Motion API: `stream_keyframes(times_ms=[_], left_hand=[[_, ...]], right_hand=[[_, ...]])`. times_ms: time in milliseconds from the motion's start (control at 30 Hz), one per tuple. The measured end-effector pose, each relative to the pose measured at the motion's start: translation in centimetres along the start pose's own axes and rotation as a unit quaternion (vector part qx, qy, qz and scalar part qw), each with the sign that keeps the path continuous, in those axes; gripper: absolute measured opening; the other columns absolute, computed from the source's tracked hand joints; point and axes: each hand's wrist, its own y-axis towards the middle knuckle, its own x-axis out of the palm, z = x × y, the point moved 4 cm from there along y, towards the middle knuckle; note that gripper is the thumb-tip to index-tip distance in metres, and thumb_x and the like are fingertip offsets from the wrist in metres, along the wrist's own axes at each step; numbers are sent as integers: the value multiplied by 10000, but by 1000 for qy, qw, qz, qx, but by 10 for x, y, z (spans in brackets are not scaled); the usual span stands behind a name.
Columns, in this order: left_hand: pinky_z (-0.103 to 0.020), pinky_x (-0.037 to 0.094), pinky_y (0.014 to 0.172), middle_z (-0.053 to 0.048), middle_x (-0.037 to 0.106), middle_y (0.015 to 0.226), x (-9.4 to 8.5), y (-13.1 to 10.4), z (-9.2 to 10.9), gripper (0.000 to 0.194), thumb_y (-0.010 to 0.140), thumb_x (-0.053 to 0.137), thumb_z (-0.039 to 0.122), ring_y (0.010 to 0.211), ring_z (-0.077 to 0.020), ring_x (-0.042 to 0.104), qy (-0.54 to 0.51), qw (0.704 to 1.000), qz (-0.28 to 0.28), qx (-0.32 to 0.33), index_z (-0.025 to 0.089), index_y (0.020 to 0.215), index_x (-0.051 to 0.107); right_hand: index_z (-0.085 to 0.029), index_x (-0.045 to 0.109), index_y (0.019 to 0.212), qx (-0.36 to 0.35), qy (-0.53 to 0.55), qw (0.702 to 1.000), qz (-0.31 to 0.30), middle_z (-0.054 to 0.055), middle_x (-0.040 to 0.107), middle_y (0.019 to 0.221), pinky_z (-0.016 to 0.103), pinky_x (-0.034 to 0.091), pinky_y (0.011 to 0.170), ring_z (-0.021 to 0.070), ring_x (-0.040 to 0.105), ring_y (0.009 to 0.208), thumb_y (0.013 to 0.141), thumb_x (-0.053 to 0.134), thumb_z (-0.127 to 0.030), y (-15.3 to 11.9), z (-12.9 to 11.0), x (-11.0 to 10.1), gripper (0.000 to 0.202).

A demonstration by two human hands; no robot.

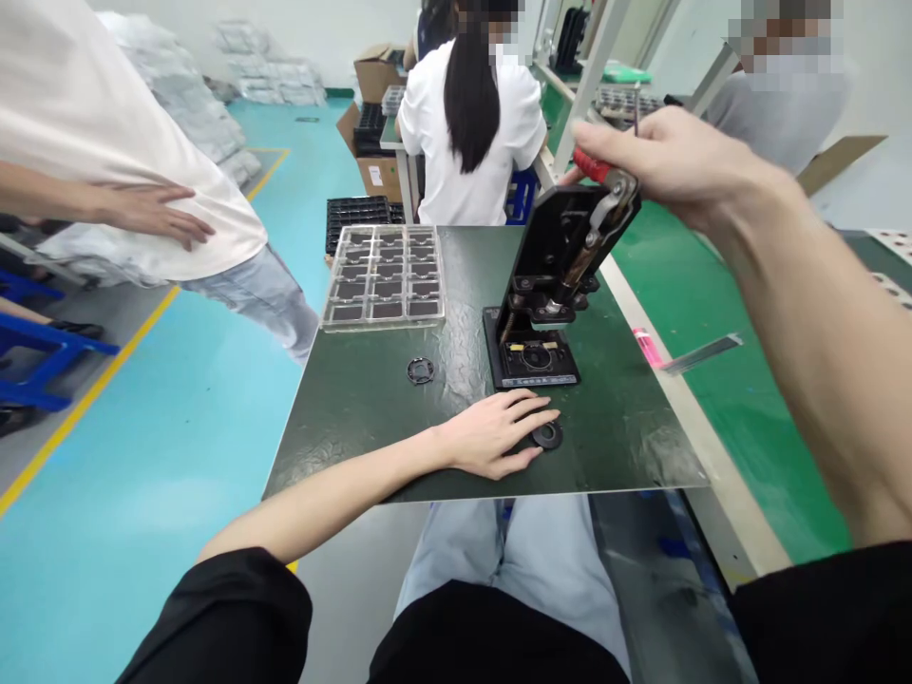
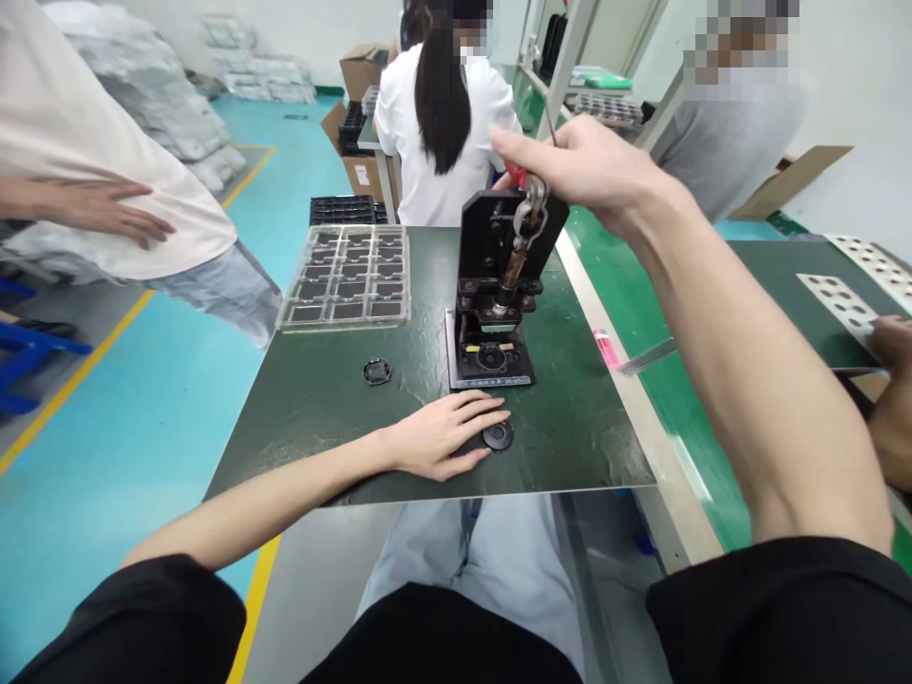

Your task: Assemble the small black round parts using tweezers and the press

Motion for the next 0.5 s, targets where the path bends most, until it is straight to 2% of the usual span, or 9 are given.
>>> stream_keyframes(times_ms=[67, 100, 133, 200, 267, 300, 367, 433, 500], left_hand=[[-499, 504, 1161, -220, 595, 1467, -2, 0, -1, 552, 993, 537, 383, 1405, -325, 542, 15, 1000, 10, -11, 96, 1462, 493], [-486, 513, 1153, -217, 614, 1440, -3, 0, -2, 534, 1003, 524, 380, 1388, -319, 558, 23, 999, 21, -20, 88, 1449, 498], [-472, 527, 1137, -212, 636, 1405, -4, 1, -3, 512, 1016, 504, 373, 1366, -311, 576, 29, 999, 33, -30, 80, 1436, 501], [-457, 561, 1092, -208, 669, 1339, -5, 1, -4, 472, 1040, 461, 352, 1322, -299, 606, 41, 997, 52, -44, 66, 1414, 502], [-456, 581, 1059, -207, 683, 1301, -5, 2, -4, 448, 1050, 446, 340, 1293, -295, 622, 48, 996, 57, -45, 66, 1400, 503], [-457, 584, 1056, -204, 686, 1295, -4, 2, -4, 440, 1050, 449, 335, 1288, -294, 625, 50, 996, 56, -43, 71, 1397, 503], [-453, 580, 1065, -193, 687, 1289, -4, 3, -4, 421, 1048, 450, 321, 1283, -288, 626, 53, 996, 54, -40, 82, 1390, 505], [-447, 578, 1070, -190, 686, 1285, -4, 3, -5, 414, 1049, 443, 310, 1283, -285, 623, 54, 996, 55, -40, 80, 1387, 505], [-448, 575, 1074, -198, 682, 1282, -4, 3, -5, 412, 1048, 436, 298, 1282, -290, 619, 57, 996, 57, -36, 63, 1379, 506]], right_hand=[[-48, 733, 814, 0, 29, 1000, -7, -85, 540, 605, 146, 365, 614, -32, 483, 576, 887, 653, -510, -5, -5, 3, 474], [-85, 730, 863, -27, 31, 999, 29, -79, 546, 645, 159, 378, 616, -18, 476, 594, 908, 664, -468, -16, -9, 3, 390], [-120, 714, 884, -81, 28, 991, 104, -64, 548, 683, 174, 391, 603, 2, 460, 598, 928, 674, -441, -31, -14, 0, 326], [-166, 678, 942, -174, 1, 956, 235, -19, 573, 763, 221, 448, 593, 52, 464, 610, 976, 645, -453, -72, -20, 2, 291], [-191, 666, 970, -188, -33, 929, 318, 7, 598, 774, 269, 498, 585, 88, 487, 589, 1003, 608, -478, -108, -16, 12, 294], [-203, 664, 963, -177, -42, 923, 339, 16, 616, 778, 290, 521, 588, 103, 513, 587, 1006, 601, -487, -121, -10, 19, 294], [-218, 661, 972, -155, -37, 928, 337, 40, 665, 844, 336, 576, 665, 146, 614, 670, 1010, 592, -494, -134, 4, 34, 287], [-232, 662, 1021, -143, -22, 942, 301, 76, 706, 960, 385, 605, 784, 208, 703, 867, 1018, 574, -496, -136, 18, 48, 278], [-251, 667, 1086, -143, -30, 951, 274, 93, 725, 1017, 409, 610, 841, 245, 716, 1017, 1026, 556, -497, -135, 31, 57, 277]])
